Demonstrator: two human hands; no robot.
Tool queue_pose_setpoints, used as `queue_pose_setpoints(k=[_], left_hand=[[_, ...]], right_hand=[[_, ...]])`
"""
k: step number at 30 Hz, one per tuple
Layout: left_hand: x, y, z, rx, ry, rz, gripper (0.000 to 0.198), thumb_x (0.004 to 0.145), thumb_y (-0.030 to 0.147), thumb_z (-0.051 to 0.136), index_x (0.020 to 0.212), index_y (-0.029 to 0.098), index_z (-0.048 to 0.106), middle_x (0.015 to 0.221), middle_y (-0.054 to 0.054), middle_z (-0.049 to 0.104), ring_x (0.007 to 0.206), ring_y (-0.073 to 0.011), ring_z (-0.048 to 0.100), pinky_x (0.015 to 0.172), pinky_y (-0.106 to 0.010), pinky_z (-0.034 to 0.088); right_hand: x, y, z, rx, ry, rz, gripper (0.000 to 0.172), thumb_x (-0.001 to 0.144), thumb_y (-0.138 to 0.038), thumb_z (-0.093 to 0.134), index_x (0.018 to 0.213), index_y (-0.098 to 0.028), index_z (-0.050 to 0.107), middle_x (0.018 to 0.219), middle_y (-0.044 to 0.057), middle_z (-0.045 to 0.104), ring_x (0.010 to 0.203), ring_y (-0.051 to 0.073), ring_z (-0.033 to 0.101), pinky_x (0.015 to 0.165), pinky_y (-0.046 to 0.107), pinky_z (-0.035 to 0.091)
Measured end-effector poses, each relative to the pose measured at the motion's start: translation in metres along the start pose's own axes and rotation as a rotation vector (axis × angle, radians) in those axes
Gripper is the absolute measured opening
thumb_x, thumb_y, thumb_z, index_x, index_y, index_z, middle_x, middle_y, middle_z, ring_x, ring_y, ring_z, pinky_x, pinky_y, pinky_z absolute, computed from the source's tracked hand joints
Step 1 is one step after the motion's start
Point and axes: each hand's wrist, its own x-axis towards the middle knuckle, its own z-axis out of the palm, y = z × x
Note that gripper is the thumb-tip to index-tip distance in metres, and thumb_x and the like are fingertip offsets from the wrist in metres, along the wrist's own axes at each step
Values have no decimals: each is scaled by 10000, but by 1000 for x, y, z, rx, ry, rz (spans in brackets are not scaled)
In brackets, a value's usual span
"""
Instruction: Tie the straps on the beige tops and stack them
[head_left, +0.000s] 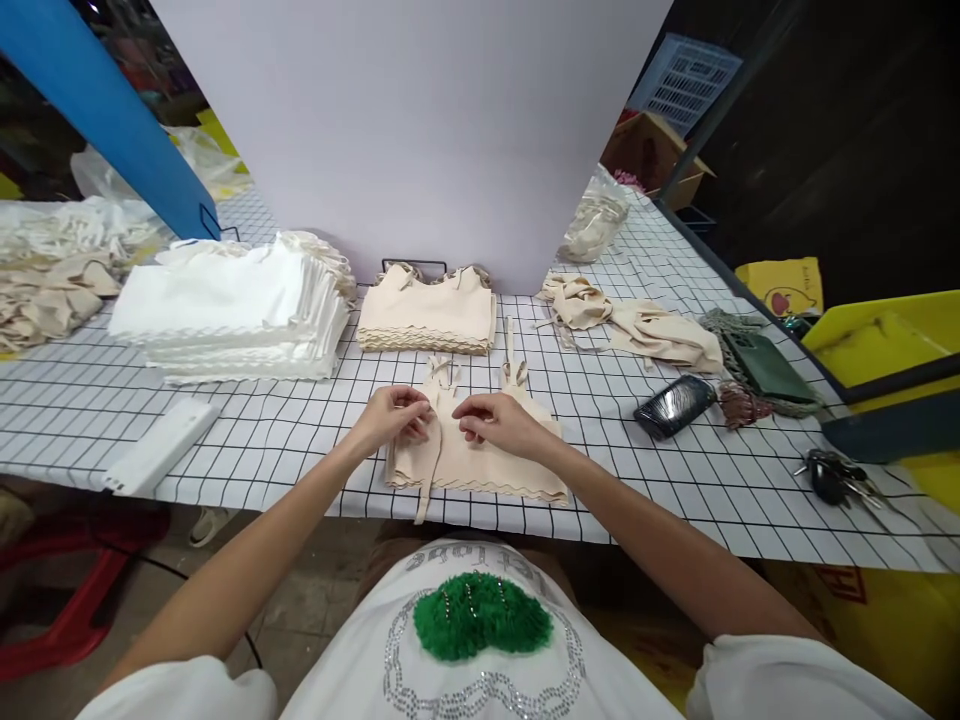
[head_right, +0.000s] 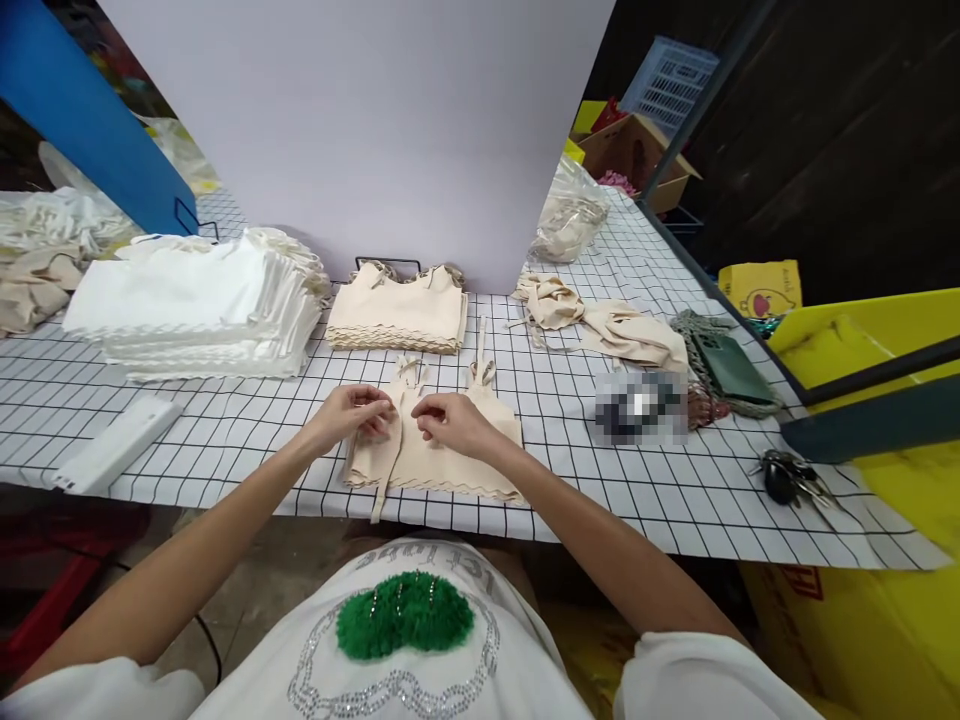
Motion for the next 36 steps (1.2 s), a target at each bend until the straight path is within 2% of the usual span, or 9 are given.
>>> queue_pose_setpoints(k=[5,9,12,16,18,24,30,32,36], left_hand=[[-5,1,3,402,73,112,253,821,398,725,725,165,706,501,-3,613,443,-147,605,451,-242,477],[0,0,9,323,-21,8,360,816,475,724,642,168,655,504,-17,611,400,-142,582,368,-227,403],[6,0,13,304,-36,-53,354,772,386,778,559,164,604,457,-8,571,364,-113,522,337,-208,331],[9,3,8,110,-64,-69,313,721,295,826,547,140,617,466,12,548,362,-44,430,350,-179,276],[8,5,3,-5,-63,-101,284,693,337,857,623,129,676,485,24,545,361,-23,379,343,-172,251],[7,9,-4,-157,-96,-152,378,589,412,930,648,125,691,473,48,506,364,-4,315,343,-162,199],[19,7,-7,-238,-27,-121,356,597,386,928,731,121,732,528,32,552,385,-7,343,355,-154,176],[23,6,-9,-234,-2,-81,358,609,402,917,709,119,722,595,-5,622,414,-24,417,368,-159,233],[16,4,-14,-123,112,113,363,659,440,890,769,121,753,651,-37,683,503,-80,559,448,-190,388]], right_hand=[[5,2,17,36,-34,126,42,878,-181,672,880,-149,699,584,23,668,490,135,653,400,201,512],[14,-1,26,80,-135,135,186,894,-227,682,727,-155,648,518,3,624,423,134,632,329,195,484],[13,-2,29,66,-209,161,179,910,-146,624,733,-150,651,555,3,632,422,114,616,330,188,488],[11,-2,27,199,-62,228,34,910,-134,632,895,-151,658,582,-4,634,458,136,627,369,237,538],[14,-4,25,302,-67,251,61,889,-163,676,943,-142,656,614,2,645,510,154,652,403,265,573],[18,-11,34,408,-407,310,289,678,-305,889,750,-115,683,453,-100,455,348,47,409,389,237,542],[-12,-19,38,270,-618,212,412,586,-448,918,609,-110,683,603,-5,587,571,94,559,391,176,488],[-12,-22,31,279,-603,199,410,604,-450,912,608,-110,683,584,-12,566,566,95,557,404,187,500],[11,-23,7,351,-334,126,407,608,-439,923,650,-101,699,631,-2,600,539,80,553,500,259,591]])
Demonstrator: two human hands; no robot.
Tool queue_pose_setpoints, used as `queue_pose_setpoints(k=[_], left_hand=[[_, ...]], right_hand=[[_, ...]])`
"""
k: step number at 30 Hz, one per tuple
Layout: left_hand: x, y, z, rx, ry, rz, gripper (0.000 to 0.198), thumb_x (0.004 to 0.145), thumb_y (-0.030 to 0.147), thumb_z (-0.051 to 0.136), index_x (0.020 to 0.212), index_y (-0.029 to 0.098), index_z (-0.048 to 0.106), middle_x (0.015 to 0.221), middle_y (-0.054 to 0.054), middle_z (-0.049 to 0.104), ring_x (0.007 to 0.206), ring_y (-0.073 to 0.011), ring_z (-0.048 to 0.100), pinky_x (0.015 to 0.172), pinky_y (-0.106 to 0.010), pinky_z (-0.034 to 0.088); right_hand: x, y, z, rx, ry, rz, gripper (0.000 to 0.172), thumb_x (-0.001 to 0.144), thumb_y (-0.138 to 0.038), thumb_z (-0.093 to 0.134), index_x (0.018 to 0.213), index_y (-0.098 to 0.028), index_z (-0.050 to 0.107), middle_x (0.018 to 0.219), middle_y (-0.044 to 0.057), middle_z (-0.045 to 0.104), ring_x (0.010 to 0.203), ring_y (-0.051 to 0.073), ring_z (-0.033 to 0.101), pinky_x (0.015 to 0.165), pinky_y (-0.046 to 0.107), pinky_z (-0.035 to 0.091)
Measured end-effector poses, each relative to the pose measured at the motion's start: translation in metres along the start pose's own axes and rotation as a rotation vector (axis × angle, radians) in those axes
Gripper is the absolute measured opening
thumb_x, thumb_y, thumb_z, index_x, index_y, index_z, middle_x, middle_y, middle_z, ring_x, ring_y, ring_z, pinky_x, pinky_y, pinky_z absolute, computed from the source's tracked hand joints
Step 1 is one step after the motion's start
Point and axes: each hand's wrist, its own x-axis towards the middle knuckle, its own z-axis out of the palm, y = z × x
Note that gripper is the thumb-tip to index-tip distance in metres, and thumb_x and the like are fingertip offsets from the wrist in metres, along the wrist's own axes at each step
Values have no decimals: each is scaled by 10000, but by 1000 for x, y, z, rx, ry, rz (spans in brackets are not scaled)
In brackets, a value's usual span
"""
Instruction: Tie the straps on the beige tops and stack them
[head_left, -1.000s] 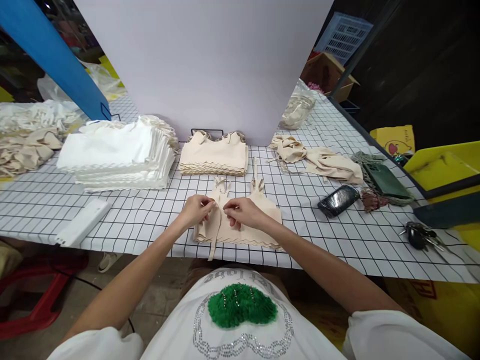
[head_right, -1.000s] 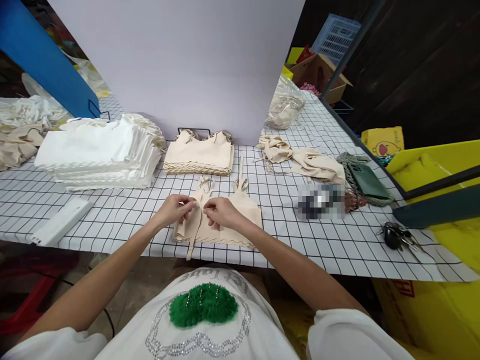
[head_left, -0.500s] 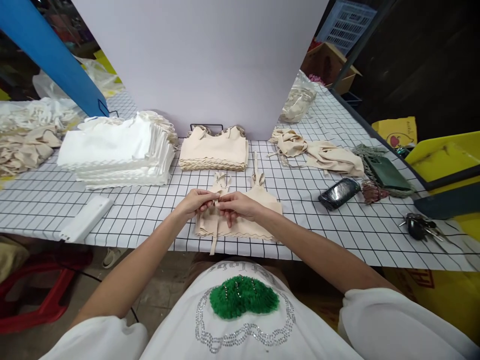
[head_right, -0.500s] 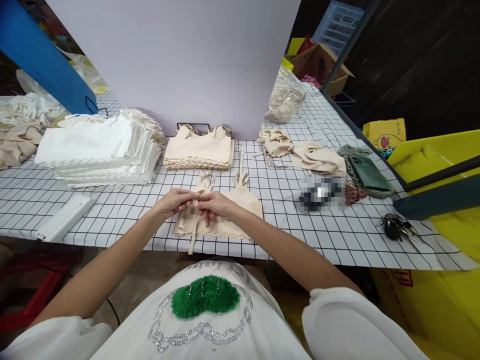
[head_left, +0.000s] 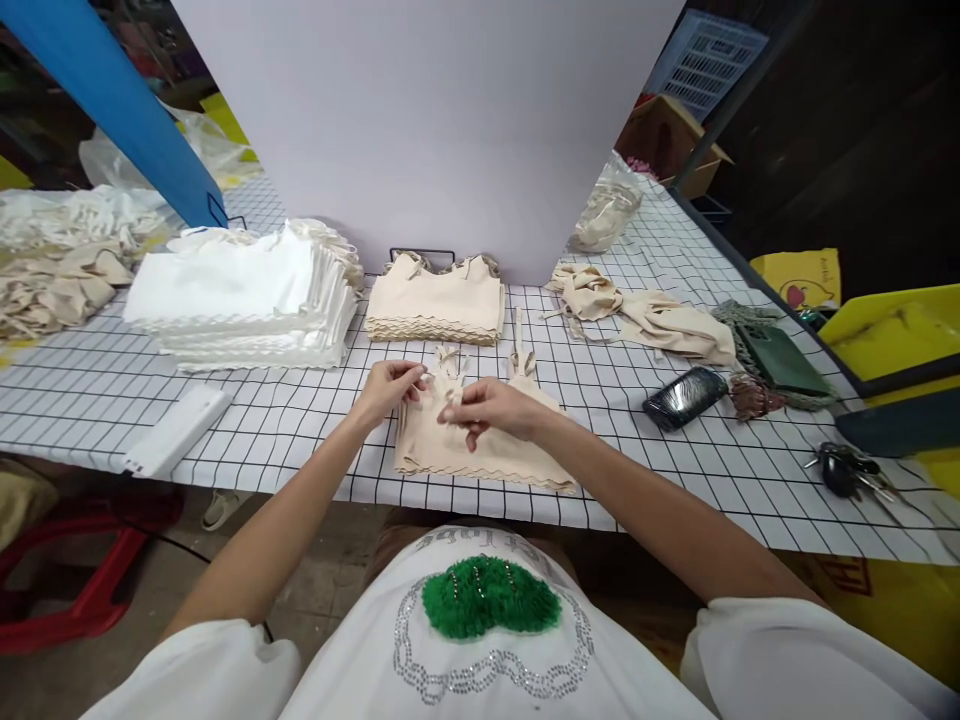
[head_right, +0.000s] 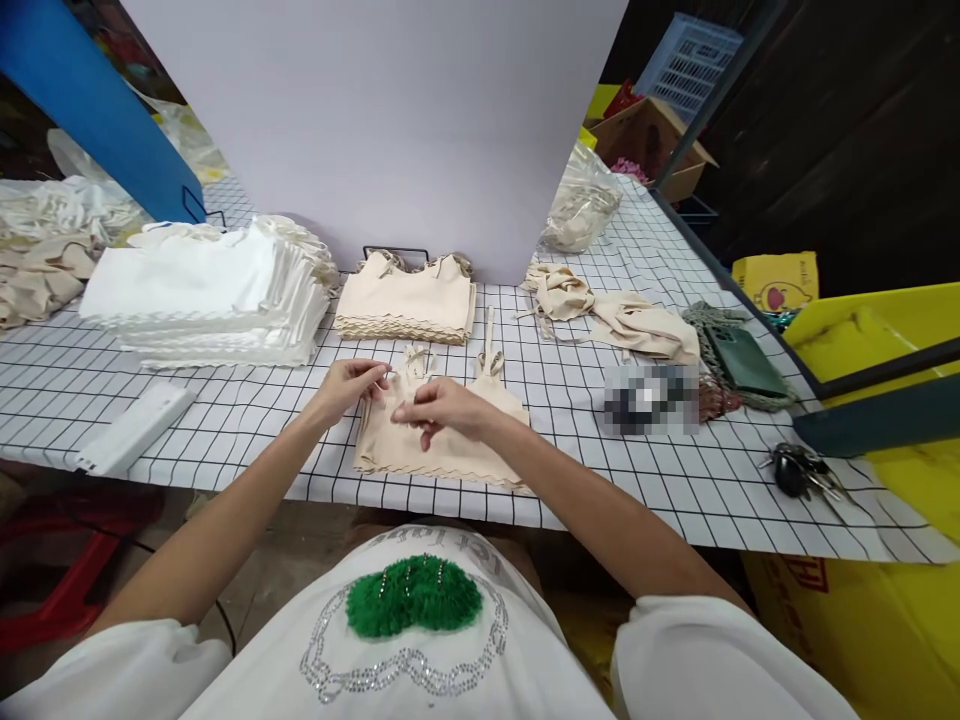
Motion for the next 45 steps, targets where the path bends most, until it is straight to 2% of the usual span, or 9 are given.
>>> queue_pose_setpoints(k=[7,12,16,19,22,25,31,38,45], left_hand=[[-36,-1,22,-150,-269,28,438,782,497,813,1068,168,787,995,-111,781,832,-181,724,745,-299,587],[-29,-5,43,-203,-101,44,368,719,468,861,872,141,790,805,-81,768,674,-149,689,627,-259,566],[-19,-4,38,19,-80,160,329,750,455,828,840,143,771,707,-51,724,614,-145,652,585,-261,548],[-17,2,32,207,-127,282,238,821,399,760,827,161,752,726,-36,708,629,-133,631,599,-253,522],[-16,11,34,343,-156,377,178,871,331,682,821,168,731,738,-25,696,633,-123,609,610,-251,495],[-15,18,39,406,-159,428,158,882,288,638,822,165,717,730,-25,691,642,-131,608,608,-257,482],[-8,1,47,415,-156,446,156,915,295,604,882,174,695,787,-37,700,712,-160,630,625,-276,487],[-4,-33,48,870,-36,528,175,811,276,787,853,204,633,894,-33,671,885,-229,592,809,-376,425],[-5,-41,51,813,-68,517,118,830,248,778,808,213,668,833,-5,667,902,-222,589,814,-362,361]], right_hand=[[23,-1,-32,112,213,-139,427,556,-441,946,766,-122,757,638,-3,635,528,80,548,547,306,611],[25,6,-32,87,236,-202,435,594,-488,906,776,-129,740,646,11,657,554,106,582,581,313,585],[17,1,-41,-208,316,-238,385,681,-496,848,757,-142,718,696,39,654,608,154,602,628,368,576],[9,-8,-46,-558,524,-520,250,769,-371,799,908,-171,742,935,90,707,887,226,653,870,443,554],[7,-12,-46,-674,332,-622,230,863,-304,712,1078,-230,746,1149,84,716,1164,250,604,1041,457,464],[10,-9,-47,-619,202,-525,164,900,-320,680,993,-225,777,1008,62,758,1026,225,651,928,397,501],[14,7,-60,-668,304,-457,56,840,-260,746,831,-216,780,808,32,731,898,202,602,829,352,456],[9,35,-66,-733,366,-486,106,894,-217,677,814,-201,746,750,34,675,850,199,548,796,363,431],[8,51,-61,-724,387,-566,128,926,-207,629,834,-203,718,772,43,667,876,213,548,819,394,446]])
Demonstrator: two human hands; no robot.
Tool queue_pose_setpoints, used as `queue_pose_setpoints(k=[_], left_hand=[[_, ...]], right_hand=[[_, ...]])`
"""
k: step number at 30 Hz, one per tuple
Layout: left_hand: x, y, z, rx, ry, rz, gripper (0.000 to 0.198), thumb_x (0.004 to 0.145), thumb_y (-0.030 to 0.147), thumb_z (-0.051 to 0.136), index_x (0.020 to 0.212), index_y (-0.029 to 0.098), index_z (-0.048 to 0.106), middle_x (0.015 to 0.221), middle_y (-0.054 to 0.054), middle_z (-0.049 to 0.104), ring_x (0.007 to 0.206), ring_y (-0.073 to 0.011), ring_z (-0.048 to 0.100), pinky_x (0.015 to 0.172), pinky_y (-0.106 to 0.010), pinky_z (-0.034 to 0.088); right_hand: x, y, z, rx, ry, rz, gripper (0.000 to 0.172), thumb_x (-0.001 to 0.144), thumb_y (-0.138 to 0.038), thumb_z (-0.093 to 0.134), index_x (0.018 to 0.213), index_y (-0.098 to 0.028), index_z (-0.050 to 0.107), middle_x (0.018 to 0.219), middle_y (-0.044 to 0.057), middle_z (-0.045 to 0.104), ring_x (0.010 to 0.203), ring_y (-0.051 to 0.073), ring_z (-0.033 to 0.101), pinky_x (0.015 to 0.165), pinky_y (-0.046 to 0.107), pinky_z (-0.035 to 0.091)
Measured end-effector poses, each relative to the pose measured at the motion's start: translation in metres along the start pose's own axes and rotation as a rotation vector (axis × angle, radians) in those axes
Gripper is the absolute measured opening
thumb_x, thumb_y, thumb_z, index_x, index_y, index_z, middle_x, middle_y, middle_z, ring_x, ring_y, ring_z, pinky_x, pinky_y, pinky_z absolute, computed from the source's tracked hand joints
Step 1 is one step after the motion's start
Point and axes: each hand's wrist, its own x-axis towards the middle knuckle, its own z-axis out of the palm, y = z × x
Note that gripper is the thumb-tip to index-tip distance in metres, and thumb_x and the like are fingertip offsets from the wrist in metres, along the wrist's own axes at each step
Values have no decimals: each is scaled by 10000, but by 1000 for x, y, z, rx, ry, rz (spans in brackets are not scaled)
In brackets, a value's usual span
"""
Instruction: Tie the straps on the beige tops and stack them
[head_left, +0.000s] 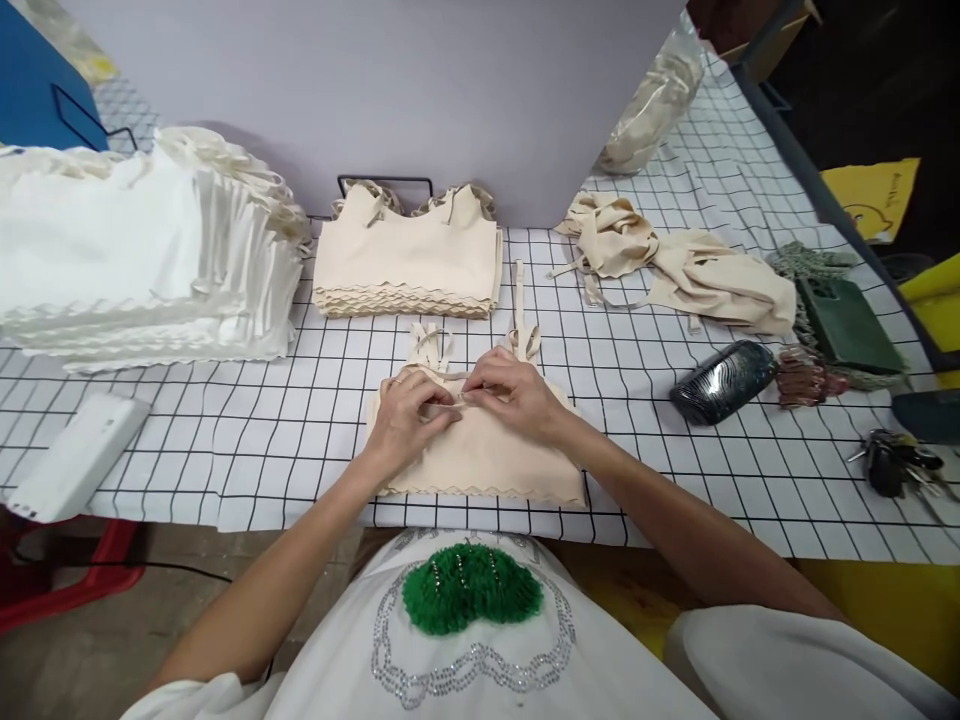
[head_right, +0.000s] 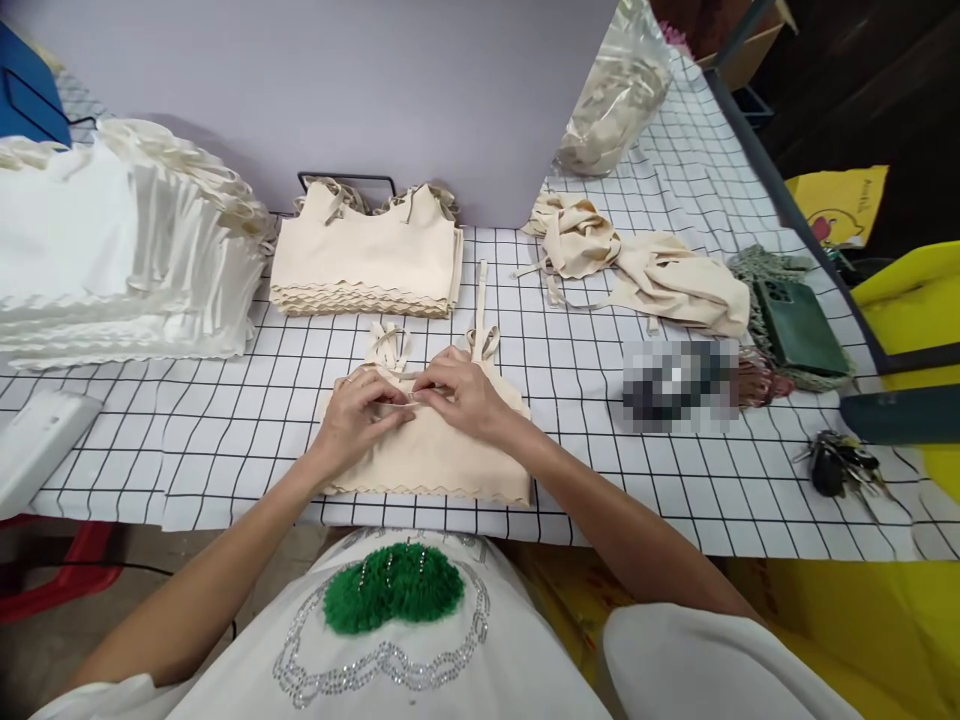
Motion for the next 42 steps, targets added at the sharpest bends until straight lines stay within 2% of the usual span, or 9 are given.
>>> queue_pose_setpoints(k=[9,23,30,42], left_hand=[[-4,-4,7,-16,68,57,111,848,234,741,759,208,680,712,18,627,735,-172,550,774,-341,361],[-4,-6,8,-7,32,36,116,852,271,719,755,218,685,711,7,632,752,-182,565,781,-347,377],[-4,-5,8,-36,45,42,85,839,225,722,762,214,688,711,11,630,757,-182,566,785,-346,378],[-4,-8,10,-75,62,53,127,858,267,727,749,220,683,704,15,624,733,-177,557,780,-347,386]], right_hand=[[-3,-5,9,-73,-26,-59,140,957,-202,614,854,-210,707,797,44,644,949,233,514,901,432,407],[-3,-3,10,-117,-50,-81,176,972,-238,593,873,-221,737,805,61,645,984,252,508,917,473,426],[-5,0,11,-104,-16,-108,154,961,-252,627,857,-228,737,794,57,641,966,247,512,896,455,437],[-3,-3,10,-183,-32,-150,183,973,-239,598,842,-217,724,792,61,649,962,252,506,864,452,422]])
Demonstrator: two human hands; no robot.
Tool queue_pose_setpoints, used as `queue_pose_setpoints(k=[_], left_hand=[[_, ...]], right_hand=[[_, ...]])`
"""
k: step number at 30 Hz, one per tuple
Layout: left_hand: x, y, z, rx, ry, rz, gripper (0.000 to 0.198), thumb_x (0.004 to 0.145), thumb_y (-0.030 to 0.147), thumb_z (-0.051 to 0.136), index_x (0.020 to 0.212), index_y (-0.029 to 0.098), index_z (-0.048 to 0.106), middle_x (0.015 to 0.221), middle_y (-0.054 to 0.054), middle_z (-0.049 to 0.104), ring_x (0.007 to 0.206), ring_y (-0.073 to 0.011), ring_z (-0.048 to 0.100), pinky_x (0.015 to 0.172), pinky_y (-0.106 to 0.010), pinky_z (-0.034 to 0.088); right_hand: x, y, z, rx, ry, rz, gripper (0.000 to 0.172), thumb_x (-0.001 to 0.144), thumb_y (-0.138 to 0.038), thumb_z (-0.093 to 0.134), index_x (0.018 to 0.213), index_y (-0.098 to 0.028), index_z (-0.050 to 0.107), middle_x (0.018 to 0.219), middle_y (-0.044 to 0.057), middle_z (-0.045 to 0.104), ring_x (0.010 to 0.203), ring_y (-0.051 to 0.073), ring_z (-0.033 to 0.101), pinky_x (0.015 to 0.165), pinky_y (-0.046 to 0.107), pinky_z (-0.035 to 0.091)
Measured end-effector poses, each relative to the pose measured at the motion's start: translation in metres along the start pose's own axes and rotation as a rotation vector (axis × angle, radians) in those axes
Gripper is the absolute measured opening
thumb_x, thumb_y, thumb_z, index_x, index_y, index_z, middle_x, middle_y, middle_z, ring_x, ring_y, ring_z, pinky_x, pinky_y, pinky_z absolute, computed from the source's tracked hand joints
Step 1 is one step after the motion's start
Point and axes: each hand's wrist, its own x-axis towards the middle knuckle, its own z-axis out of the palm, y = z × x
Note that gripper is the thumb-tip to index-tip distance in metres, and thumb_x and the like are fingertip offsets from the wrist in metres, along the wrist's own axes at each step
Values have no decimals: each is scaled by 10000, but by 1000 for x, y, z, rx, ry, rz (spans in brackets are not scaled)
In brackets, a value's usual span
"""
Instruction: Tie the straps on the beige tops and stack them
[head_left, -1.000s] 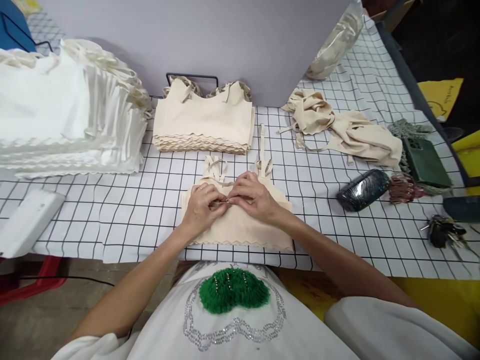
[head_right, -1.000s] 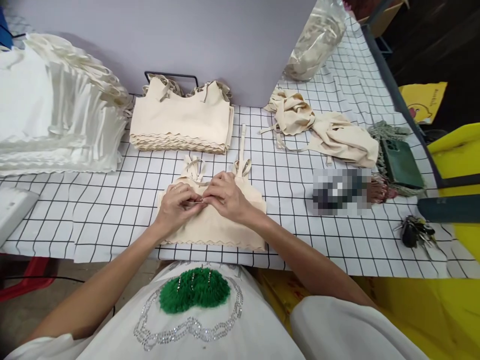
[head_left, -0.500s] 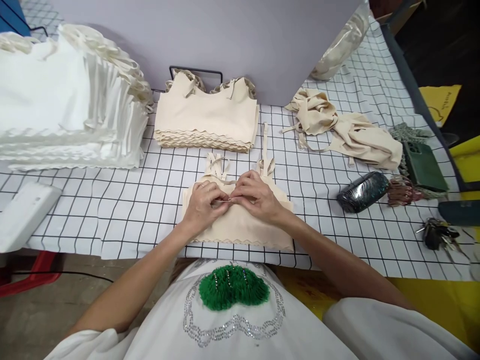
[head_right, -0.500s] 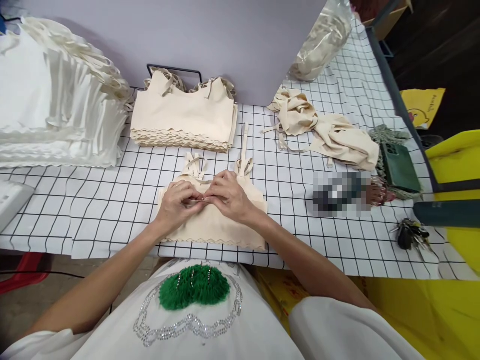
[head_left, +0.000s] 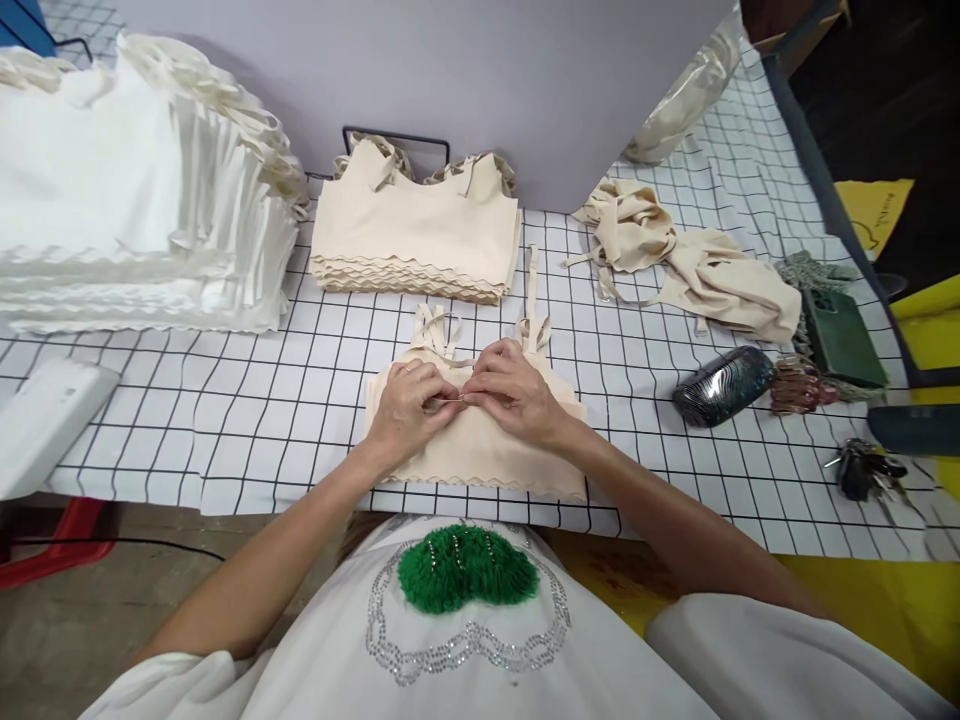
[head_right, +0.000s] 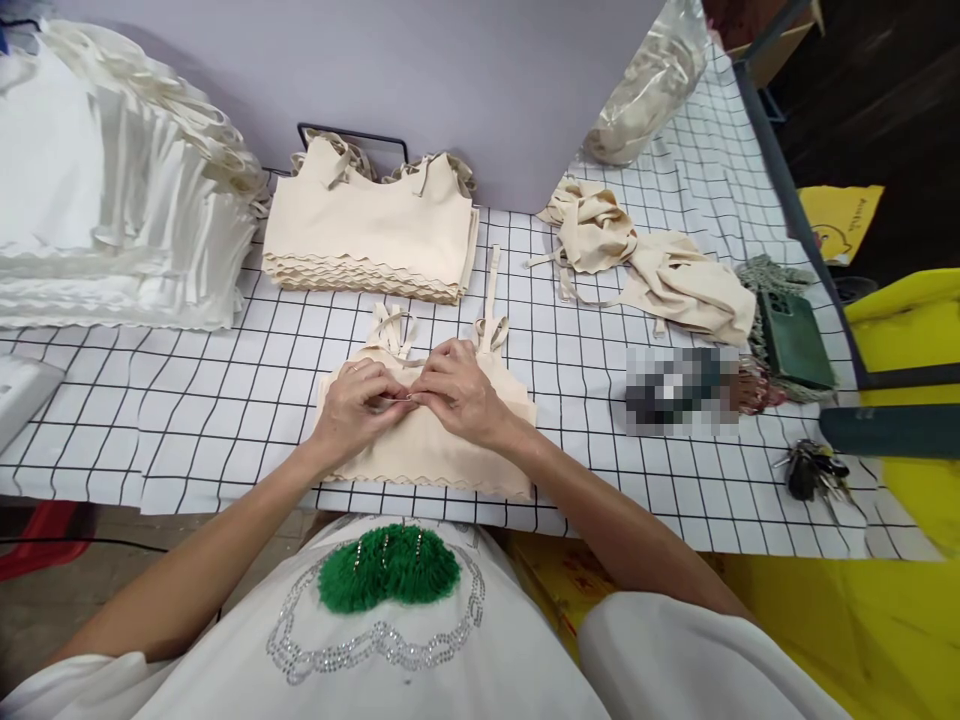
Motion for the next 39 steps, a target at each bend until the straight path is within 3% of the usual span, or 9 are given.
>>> queue_pose_setpoints(k=[7,15,23,39], left_hand=[[0,0,-1,-35,-7,31,116,860,248,735,762,214,684,720,13,623,705,-170,546,784,-352,392],[-1,-1,-2,-35,-5,51,122,873,245,728,763,207,690,746,1,649,734,-175,568,772,-352,402],[-1,0,-3,-66,26,78,120,874,236,743,771,198,695,727,14,643,722,-158,573,732,-324,417],[-1,1,-2,-59,32,70,133,871,224,745,756,195,685,725,12,644,708,-155,562,727,-322,416]], right_hand=[[4,-3,-7,-97,-104,-47,231,999,-220,545,830,-210,702,811,60,634,964,251,497,872,456,380],[4,-2,-10,-127,-136,-56,252,1003,-184,513,834,-201,699,802,63,621,979,252,494,881,457,382],[1,0,-9,16,13,-32,141,959,-215,619,850,-212,710,786,50,648,933,235,518,831,427,477],[1,1,0,73,12,-18,151,962,-234,617,856,-216,722,786,57,647,935,235,510,834,432,476]])
